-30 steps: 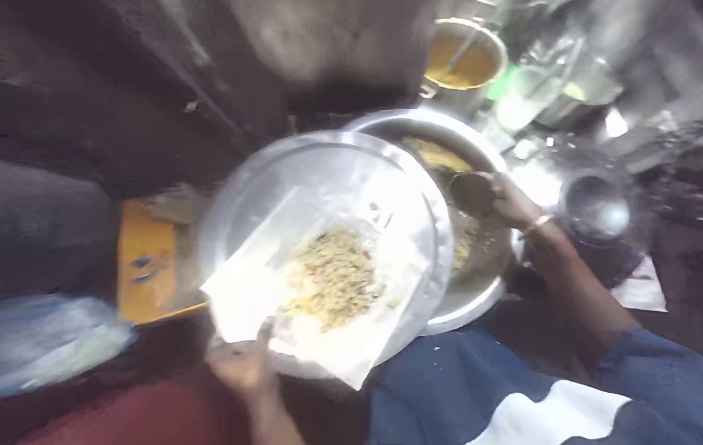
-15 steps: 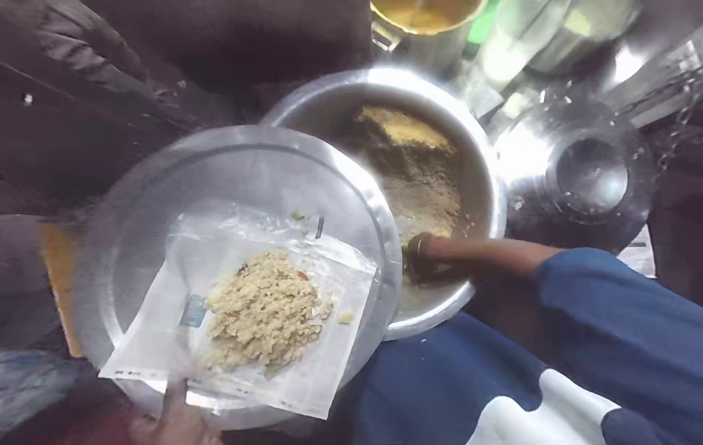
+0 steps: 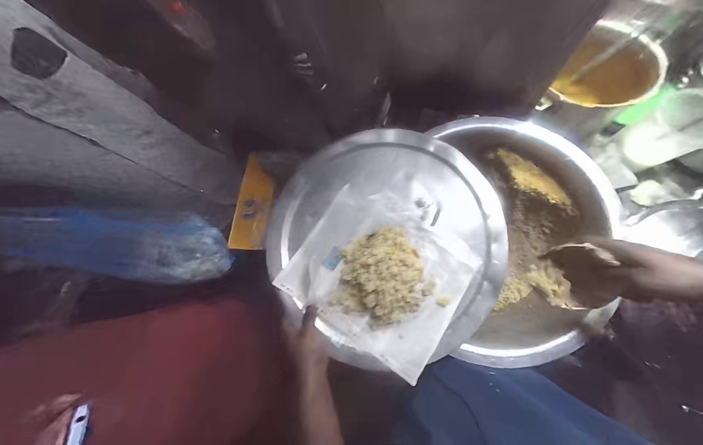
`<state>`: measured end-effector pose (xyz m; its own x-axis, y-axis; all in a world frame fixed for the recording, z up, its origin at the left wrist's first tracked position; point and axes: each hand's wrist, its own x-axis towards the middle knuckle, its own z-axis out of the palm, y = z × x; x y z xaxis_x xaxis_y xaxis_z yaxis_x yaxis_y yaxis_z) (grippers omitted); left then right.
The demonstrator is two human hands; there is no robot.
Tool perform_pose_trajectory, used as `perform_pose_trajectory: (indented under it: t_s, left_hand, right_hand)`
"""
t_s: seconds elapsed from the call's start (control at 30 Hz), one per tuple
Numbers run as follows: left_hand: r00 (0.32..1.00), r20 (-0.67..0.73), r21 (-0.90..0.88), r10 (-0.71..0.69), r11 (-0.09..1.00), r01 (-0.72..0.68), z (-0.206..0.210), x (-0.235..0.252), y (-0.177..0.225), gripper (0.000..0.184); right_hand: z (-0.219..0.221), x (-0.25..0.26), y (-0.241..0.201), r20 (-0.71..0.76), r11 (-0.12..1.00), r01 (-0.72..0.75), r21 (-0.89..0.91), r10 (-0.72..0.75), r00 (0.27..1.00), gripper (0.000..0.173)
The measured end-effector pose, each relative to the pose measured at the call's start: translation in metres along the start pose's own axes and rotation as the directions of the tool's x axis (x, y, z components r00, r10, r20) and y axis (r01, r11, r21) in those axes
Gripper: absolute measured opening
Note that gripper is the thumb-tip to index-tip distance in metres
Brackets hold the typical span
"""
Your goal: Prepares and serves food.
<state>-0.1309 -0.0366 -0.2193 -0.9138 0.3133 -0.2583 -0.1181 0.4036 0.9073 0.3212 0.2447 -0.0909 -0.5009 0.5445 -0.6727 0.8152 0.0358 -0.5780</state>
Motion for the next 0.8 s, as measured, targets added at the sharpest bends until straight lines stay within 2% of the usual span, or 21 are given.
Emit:
perform_pose_trajectory:
  t_s: [0.07, 0.1, 0.17, 0.23, 0.27, 0.3, 0.33, 0.4, 0.43, 0.47, 0.5, 0.57, 0.63, 0.7, 0.73, 0.77, 0.8]
  left_hand:
    - [1.000, 0.017, -0.033, -0.019, 0.999, 0.019, 0.016, -0.013, 0.000, 0.057]
    - [0.999, 0.029, -0.056, -0.026, 0.998, 0.028, 0.023, -0.020, 0.000, 0.057]
    - [0.999, 0.046, -0.087, -0.018, 0.996, 0.022, 0.035, -0.033, -0.002, 0.054]
    - [0.998, 0.061, -0.088, -0.004, 0.996, 0.009, 0.043, -0.041, -0.004, 0.052]
    - [0.998, 0.060, -0.085, -0.006, 0.996, 0.011, 0.045, -0.043, -0.004, 0.052]
    - [0.998, 0.068, -0.087, -0.013, 0.996, 0.019, 0.045, -0.044, -0.004, 0.052]
    - [0.997, 0.071, -0.101, -0.018, 0.995, 0.025, 0.046, -0.044, -0.002, 0.052]
    - [0.998, 0.056, -0.128, -0.026, 0.991, 0.033, 0.043, -0.043, -0.001, 0.050]
    - [0.999, 0.048, -0.130, -0.026, 0.991, 0.032, 0.038, -0.040, -0.002, 0.049]
    - [0.999, 0.039, -0.131, -0.017, 0.991, 0.021, 0.034, -0.037, -0.003, 0.048]
    - [0.999, 0.036, -0.128, -0.001, 0.992, 0.005, 0.032, -0.033, -0.005, 0.047]
    - [0.998, 0.043, -0.103, 0.047, 0.994, -0.043, 0.028, -0.021, -0.009, 0.047]
    - [0.994, 0.067, -0.059, 0.082, 0.995, -0.078, 0.025, -0.013, -0.008, 0.054]
    - [0.988, 0.117, -0.013, 0.102, 0.995, -0.101, 0.025, -0.013, -0.006, 0.058]
    - [0.982, 0.147, 0.015, 0.114, 0.993, -0.117, 0.027, -0.016, -0.005, 0.060]
    - [0.973, 0.189, 0.034, 0.131, 0.990, -0.140, 0.029, -0.023, -0.006, 0.063]
    - [0.959, 0.239, 0.043, 0.150, 0.985, -0.164, 0.032, -0.031, -0.006, 0.066]
  right_hand:
    - [0.023, -0.024, -0.039, -0.231, 0.976, 0.216, 0.003, -0.210, 0.950, 0.063]
    - [0.047, -0.023, -0.059, -0.359, 0.944, 0.325, -0.056, -0.323, 0.876, 0.064]
    - [0.104, 0.012, -0.090, -0.542, 0.830, 0.476, -0.292, -0.553, 0.632, 0.051]
    - [0.145, 0.060, -0.114, -0.585, 0.700, 0.507, -0.503, -0.707, 0.397, 0.027]
    - [0.156, 0.078, -0.118, -0.618, 0.678, 0.480, -0.558, -0.725, 0.305, 0.021]
    - [0.158, 0.085, -0.119, -0.676, 0.705, 0.446, -0.551, -0.691, 0.257, 0.022]
    - [0.152, 0.080, -0.115, -0.745, 0.763, 0.403, -0.505, -0.621, 0.242, 0.024]
    - [0.130, 0.046, -0.097, -0.881, 0.928, 0.239, -0.284, -0.351, 0.316, 0.040]
    - [0.116, 0.027, -0.081, -0.898, 0.983, 0.140, -0.121, -0.168, 0.407, 0.052]
    - [0.103, 0.010, -0.060, -0.882, 0.999, 0.037, 0.007, -0.011, 0.471, 0.061]
    - [0.090, -0.003, -0.037, -0.853, 0.990, -0.083, 0.115, 0.141, 0.503, 0.065]
    - [0.077, -0.013, 0.011, -0.773, 0.917, -0.283, 0.280, 0.391, 0.500, 0.064]
    - [0.073, -0.007, 0.040, -0.679, 0.875, -0.404, 0.267, 0.469, 0.565, 0.066]
    - [0.076, 0.006, 0.048, -0.628, 0.915, -0.367, 0.170, 0.388, 0.675, 0.080]
    - [0.078, 0.011, 0.044, -0.616, 0.927, -0.357, 0.111, 0.346, 0.707, 0.090]
    - [0.081, 0.011, 0.034, -0.620, 0.932, -0.354, 0.071, 0.319, 0.717, 0.094]
    - [0.085, 0.010, 0.023, -0.656, 0.945, -0.325, 0.040, 0.270, 0.704, 0.087]
